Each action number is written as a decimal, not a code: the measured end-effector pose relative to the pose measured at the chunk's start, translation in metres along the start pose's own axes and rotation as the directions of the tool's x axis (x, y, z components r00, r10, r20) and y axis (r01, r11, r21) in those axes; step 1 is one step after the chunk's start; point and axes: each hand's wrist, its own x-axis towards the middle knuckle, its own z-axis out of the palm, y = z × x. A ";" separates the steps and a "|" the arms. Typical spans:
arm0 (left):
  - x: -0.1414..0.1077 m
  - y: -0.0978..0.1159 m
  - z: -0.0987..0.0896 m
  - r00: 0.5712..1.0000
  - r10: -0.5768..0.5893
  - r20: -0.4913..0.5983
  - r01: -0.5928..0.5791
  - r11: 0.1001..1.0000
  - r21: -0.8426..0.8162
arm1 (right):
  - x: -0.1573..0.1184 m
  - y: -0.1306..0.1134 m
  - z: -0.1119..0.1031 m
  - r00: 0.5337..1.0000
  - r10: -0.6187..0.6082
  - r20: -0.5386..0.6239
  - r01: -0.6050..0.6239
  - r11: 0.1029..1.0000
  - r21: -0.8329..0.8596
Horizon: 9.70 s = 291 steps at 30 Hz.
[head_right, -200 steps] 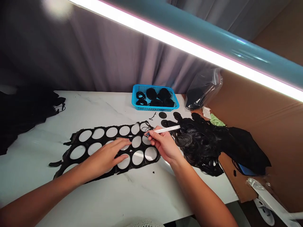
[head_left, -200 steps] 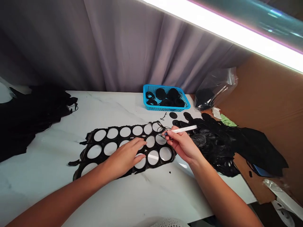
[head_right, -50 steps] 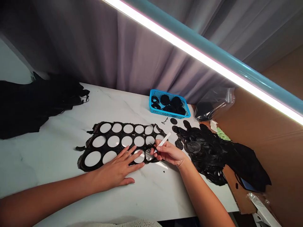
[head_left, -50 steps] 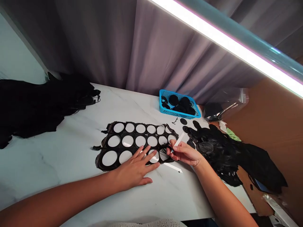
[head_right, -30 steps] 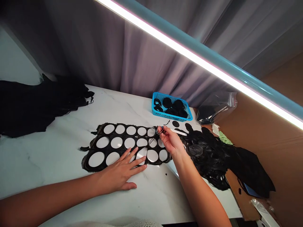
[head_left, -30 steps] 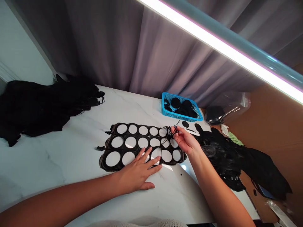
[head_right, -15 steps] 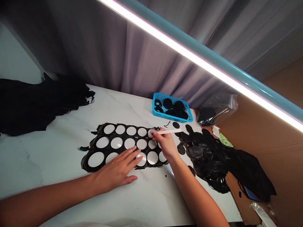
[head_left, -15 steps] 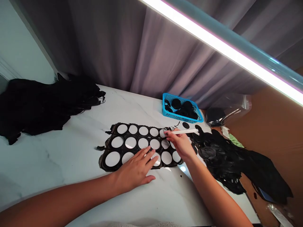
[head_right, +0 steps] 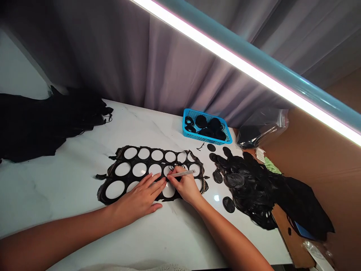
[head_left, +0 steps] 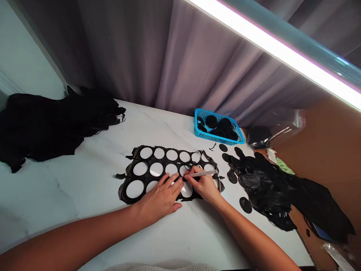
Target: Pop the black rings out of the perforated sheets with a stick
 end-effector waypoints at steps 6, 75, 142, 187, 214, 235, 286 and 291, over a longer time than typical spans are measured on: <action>0.000 -0.001 0.006 0.999 0.031 0.027 -0.030 0.999 -0.018 | -0.001 0.002 0.001 1.000 0.014 -0.004 -0.014 1.000 0.027; 0.032 -0.033 -0.006 0.996 -0.034 0.079 0.055 0.961 -0.272 | 0.066 0.029 -0.073 0.802 -0.473 -0.366 0.027 0.639 -0.769; -0.015 -0.043 -0.029 0.987 -0.159 0.000 0.156 0.973 -0.172 | 0.062 -0.023 0.003 0.989 0.050 0.139 -0.108 0.888 0.448; -0.038 -0.039 -0.031 0.982 -0.121 0.147 0.149 0.969 -0.198 | -0.001 -0.009 0.038 0.929 -0.334 0.163 0.368 0.882 -0.295; -0.065 0.013 -0.036 0.992 -0.120 -0.022 0.117 0.987 -0.110 | -0.028 -0.029 0.034 0.966 0.015 0.258 -0.062 0.982 0.177; -0.081 0.011 -0.025 0.989 -0.148 -0.011 0.145 0.977 -0.156 | -0.006 -0.009 0.012 0.881 -0.458 0.115 0.449 0.738 -0.503; -0.090 0.023 -0.044 0.931 -0.363 -0.049 0.359 0.930 -0.077 | 0.088 -0.028 0.008 0.981 -0.184 -0.061 0.152 0.927 -0.344; -0.069 0.005 -0.036 0.931 -0.350 -0.099 0.353 0.936 0.005 | 0.052 -0.039 0.048 0.959 -0.161 0.233 0.187 0.978 -0.095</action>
